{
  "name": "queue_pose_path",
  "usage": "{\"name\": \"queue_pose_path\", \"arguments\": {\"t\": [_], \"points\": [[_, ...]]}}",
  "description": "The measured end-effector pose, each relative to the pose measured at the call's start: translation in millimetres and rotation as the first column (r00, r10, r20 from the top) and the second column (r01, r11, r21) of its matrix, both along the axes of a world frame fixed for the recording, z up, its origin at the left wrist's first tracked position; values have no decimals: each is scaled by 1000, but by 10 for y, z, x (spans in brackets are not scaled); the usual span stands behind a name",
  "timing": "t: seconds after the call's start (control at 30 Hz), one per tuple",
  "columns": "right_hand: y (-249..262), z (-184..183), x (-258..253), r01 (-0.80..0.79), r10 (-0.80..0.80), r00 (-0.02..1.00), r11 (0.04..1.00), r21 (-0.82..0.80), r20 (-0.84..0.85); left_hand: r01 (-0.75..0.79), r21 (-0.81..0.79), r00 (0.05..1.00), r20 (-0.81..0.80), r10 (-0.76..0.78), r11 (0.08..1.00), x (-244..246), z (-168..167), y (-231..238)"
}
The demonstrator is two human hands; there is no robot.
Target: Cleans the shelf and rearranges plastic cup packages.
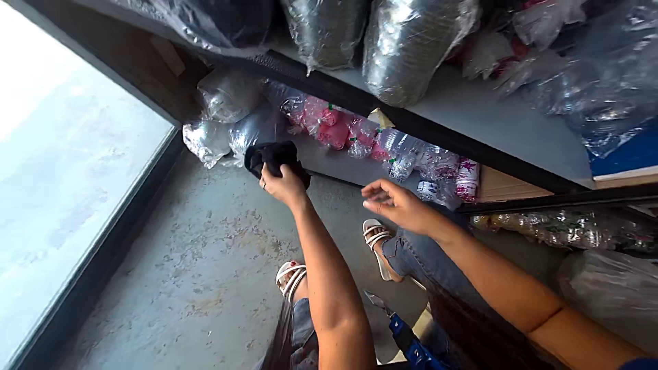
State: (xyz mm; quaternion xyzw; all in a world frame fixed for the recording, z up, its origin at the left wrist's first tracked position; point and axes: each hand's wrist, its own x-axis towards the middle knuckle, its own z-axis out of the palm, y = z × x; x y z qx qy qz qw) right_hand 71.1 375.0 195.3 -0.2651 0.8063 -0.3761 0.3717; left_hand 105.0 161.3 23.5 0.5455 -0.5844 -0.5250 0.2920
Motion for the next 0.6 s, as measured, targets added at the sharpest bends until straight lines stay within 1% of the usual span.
{"name": "queue_pose_path", "arguments": {"t": [0.07,0.13,0.17,0.2,0.23,0.27,0.3,0.33,0.37,0.4,0.47,0.53,0.6], "points": [[17,43,-124,152,-150,987,987,-53,49,-11,81,990,-142,22,997,-18,139,79],[79,-25,-315,283,-269,948,957,-60,172,20,152,971,-239,17,988,-59,373,136],[137,-144,-441,355,-333,907,934,-41,259,43,171,962,-274,5,984,-78,517,151],[208,-326,-575,446,-415,838,895,-7,355,67,181,954,-301,-10,981,-91,663,144],[284,-546,-708,565,-518,720,824,44,462,93,183,947,-321,-30,979,-95,811,120],[350,-754,-837,683,-610,557,723,107,564,116,173,939,-340,-51,978,-89,954,86],[390,-919,-948,781,-666,371,601,170,647,135,158,932,-354,-72,978,-60,1098,42],[402,-1022,-1029,850,-679,220,486,204,701,155,139,927,-362,-95,978,-9,1226,-2],[404,-1077,-1090,895,-664,138,401,194,735,175,115,927,-354,-125,978,59,1346,-39],[393,-1101,-1144,925,-638,125,353,145,760,188,89,930,-335,-149,978,125,1444,-81],[367,-1158,-1231,950,-577,170,312,23,799,210,44,942,-276,-190,977,300,1577,-163],[286,-1242,-1317,962,-525,187,268,-47,830,199,19,959,-209,-191,980,508,1644,-240],[211,-1187,-1304,984,-491,147,158,-78,858,169,33,969,-188,-160,985,726,1666,-259]]}}
